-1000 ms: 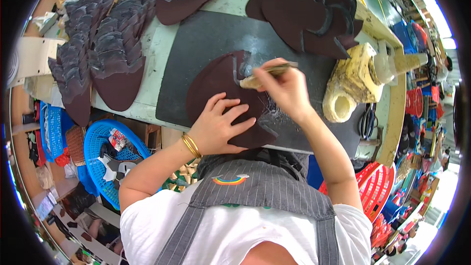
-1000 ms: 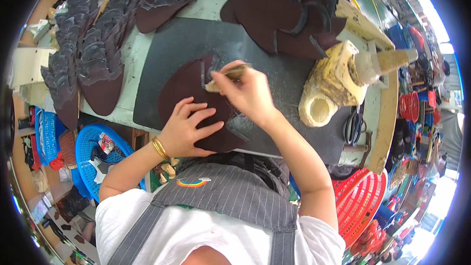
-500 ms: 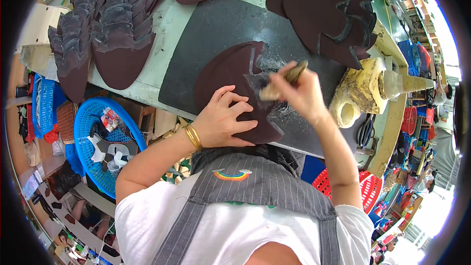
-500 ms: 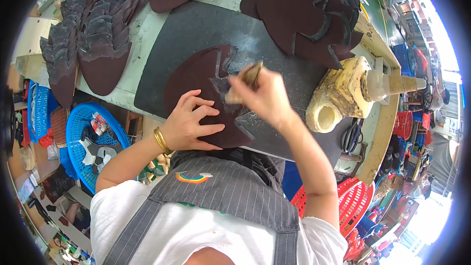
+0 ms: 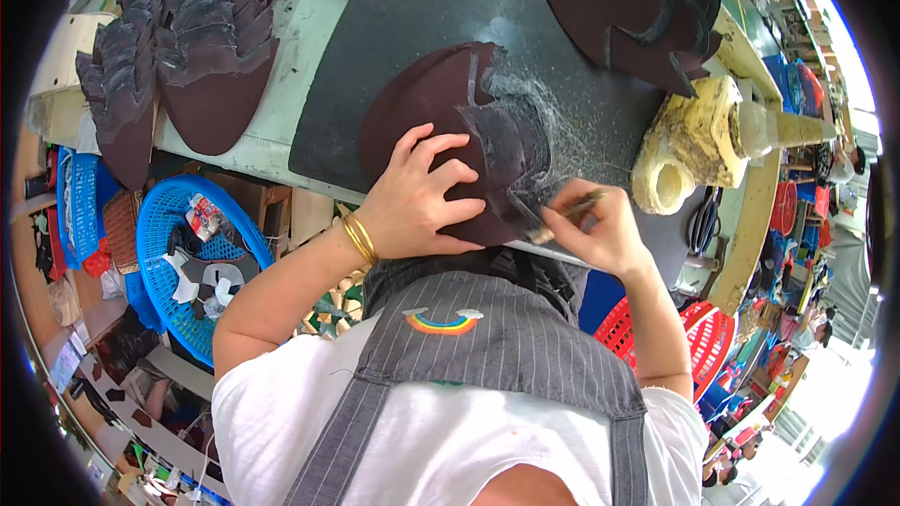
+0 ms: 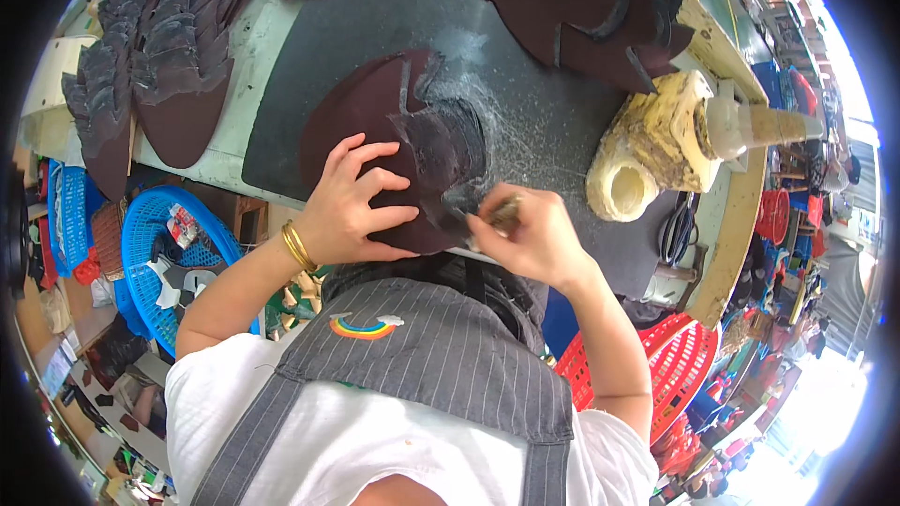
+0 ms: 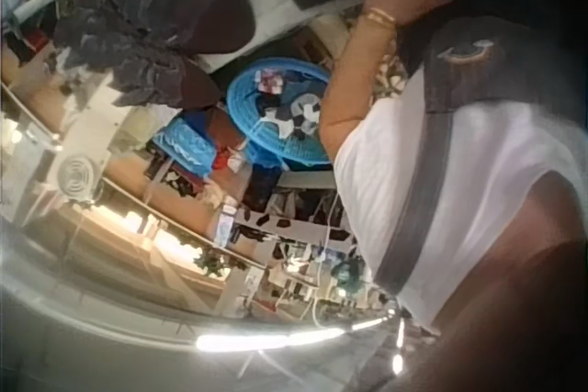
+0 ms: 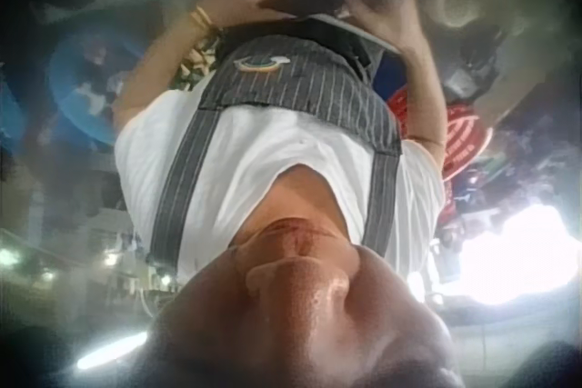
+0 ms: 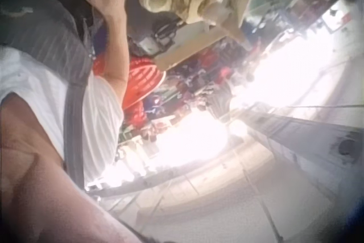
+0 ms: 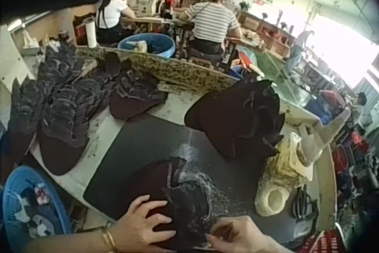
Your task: The person brushes glue onto leather shoe pieces one by one using a brush, retrieves another stack of shoe pieces from a basket to place on the table, and applies glue onto the new pieces.
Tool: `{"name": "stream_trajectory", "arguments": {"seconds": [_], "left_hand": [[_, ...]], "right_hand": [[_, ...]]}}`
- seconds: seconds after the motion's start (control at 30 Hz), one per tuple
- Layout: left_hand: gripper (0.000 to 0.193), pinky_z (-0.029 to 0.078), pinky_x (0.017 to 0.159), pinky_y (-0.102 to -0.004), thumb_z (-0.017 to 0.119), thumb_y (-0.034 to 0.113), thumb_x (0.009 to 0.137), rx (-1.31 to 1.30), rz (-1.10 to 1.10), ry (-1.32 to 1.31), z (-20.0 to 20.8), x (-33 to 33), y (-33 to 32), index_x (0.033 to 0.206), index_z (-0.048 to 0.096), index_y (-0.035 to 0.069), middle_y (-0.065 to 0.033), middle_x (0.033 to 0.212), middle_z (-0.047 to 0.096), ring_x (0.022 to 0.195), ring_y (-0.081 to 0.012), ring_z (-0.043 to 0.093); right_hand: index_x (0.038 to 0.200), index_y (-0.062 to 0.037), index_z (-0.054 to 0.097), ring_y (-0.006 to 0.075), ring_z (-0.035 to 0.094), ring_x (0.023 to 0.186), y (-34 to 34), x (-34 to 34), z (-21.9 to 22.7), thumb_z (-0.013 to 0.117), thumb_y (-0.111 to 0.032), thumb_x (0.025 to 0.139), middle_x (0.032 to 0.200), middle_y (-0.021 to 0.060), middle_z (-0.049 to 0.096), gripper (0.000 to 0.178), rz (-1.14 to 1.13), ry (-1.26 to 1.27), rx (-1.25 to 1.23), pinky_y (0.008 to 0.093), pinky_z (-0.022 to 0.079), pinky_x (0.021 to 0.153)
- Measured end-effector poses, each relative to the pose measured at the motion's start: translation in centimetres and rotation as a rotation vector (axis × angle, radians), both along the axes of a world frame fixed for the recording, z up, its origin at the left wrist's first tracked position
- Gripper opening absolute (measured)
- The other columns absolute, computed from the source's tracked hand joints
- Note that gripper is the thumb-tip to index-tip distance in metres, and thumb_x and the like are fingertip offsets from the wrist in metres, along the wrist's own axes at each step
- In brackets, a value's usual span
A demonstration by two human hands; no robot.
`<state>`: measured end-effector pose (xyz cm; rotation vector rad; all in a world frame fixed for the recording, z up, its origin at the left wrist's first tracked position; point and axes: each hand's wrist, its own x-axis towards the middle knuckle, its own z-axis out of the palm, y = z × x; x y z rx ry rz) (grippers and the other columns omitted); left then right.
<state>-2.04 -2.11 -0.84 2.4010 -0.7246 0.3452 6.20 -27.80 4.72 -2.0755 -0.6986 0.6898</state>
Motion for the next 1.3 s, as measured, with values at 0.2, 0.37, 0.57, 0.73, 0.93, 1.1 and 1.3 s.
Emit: {"name": "stream_trajectory", "arguments": {"seconds": [0.2,0.37,0.57,0.73,0.93,1.1,1.3], "left_hand": [[0.047,0.028,0.105,-0.0586,0.084,0.045,0.06,-0.02,-0.013,0.053,0.1,0.4,0.3,0.09,0.063,0.015,-0.0045,0.106,0.054,0.125,-0.0343,0.044],[0.048,0.03,0.105,-0.0582,0.081,0.047,0.062,-0.038,-0.004,0.083,0.4,0.1,0.3,0.091,0.061,0.014,-0.0061,0.106,0.053,0.123,-0.0336,0.046],[0.048,0.028,0.107,-0.0591,0.081,0.042,0.062,-0.069,-0.002,0.109,1.1,0.2,0.7,0.094,0.061,0.013,-0.0068,0.108,0.053,0.125,-0.0337,0.045],[0.045,0.025,0.112,-0.0576,0.078,0.024,0.062,-0.083,0.039,0.198,0.8,-0.3,1.4,0.102,0.062,0.011,-0.0072,0.113,0.055,0.126,-0.0312,0.05],[0.029,0.046,0.09,-0.0307,0.054,0.009,0.086,-0.805,0.104,0.899,4.8,2.2,4.7,0.113,0.06,0.0,-0.0154,0.106,0.064,0.096,-0.0269,0.063],[0.04,0.047,0.083,-0.0305,0.052,0.013,0.09,-0.988,0.457,0.441,5.6,3.1,10.0,0.123,0.055,-0.009,-0.0188,0.101,0.066,0.088,-0.0211,0.063],[0.028,0.048,0.091,-0.0407,0.052,0.012,0.093,-0.029,0.68,-0.229,6.3,13.5,13.2,0.116,0.055,-0.002,-0.0204,0.115,0.062,0.105,-0.0427,0.058]], "right_hand": [[0.091,0.0016,0.061,0.0086,0.059,0.077,6.3,5.9,1.3,0.063,0.004,0.086,0.088,0.0047,0.063,0.006,-0.198,-0.112,0.559,0.024,0.047,0.063],[0.085,-0.0029,0.06,0.0245,0.065,0.071,10.2,7.7,-2.3,0.071,-0.002,0.077,0.081,0.0113,0.063,0.013,0.167,-0.369,0.412,0.0325,0.052,0.066],[0.085,-0.0008,0.059,0.0258,0.066,0.071,12.2,10.1,-1.3,0.069,-0.002,0.081,0.079,0.0122,0.064,0.011,0.037,-0.537,0.355,0.0323,0.053,0.064],[0.083,0.001,0.059,0.0198,0.065,0.068,7.2,5.0,5.7,0.066,0.002,0.078,0.076,0.0076,0.064,0.008,-0.092,-0.483,0.426,0.0287,0.052,0.062],[0.089,-0.0017,0.063,0.0352,0.065,0.064,6.6,-4.1,2.8,0.068,-0.014,0.076,0.079,0.015,0.065,0.019,0.237,-0.394,-0.172,0.042,0.053,0.059],[0.086,-0.0026,0.063,0.0344,0.065,0.065,6.1,-4.0,1.0,0.069,-0.021,0.077,0.078,0.0135,0.065,0.021,0.17,-0.343,-0.142,0.0437,0.053,0.059],[0.075,-0.0048,0.06,0.0275,0.06,0.053,3.1,-3.1,3.9,0.074,-0.014,0.077,0.068,0.0098,0.06,0.016,-0.082,-0.323,0.021,0.036,0.048,0.051]]}}
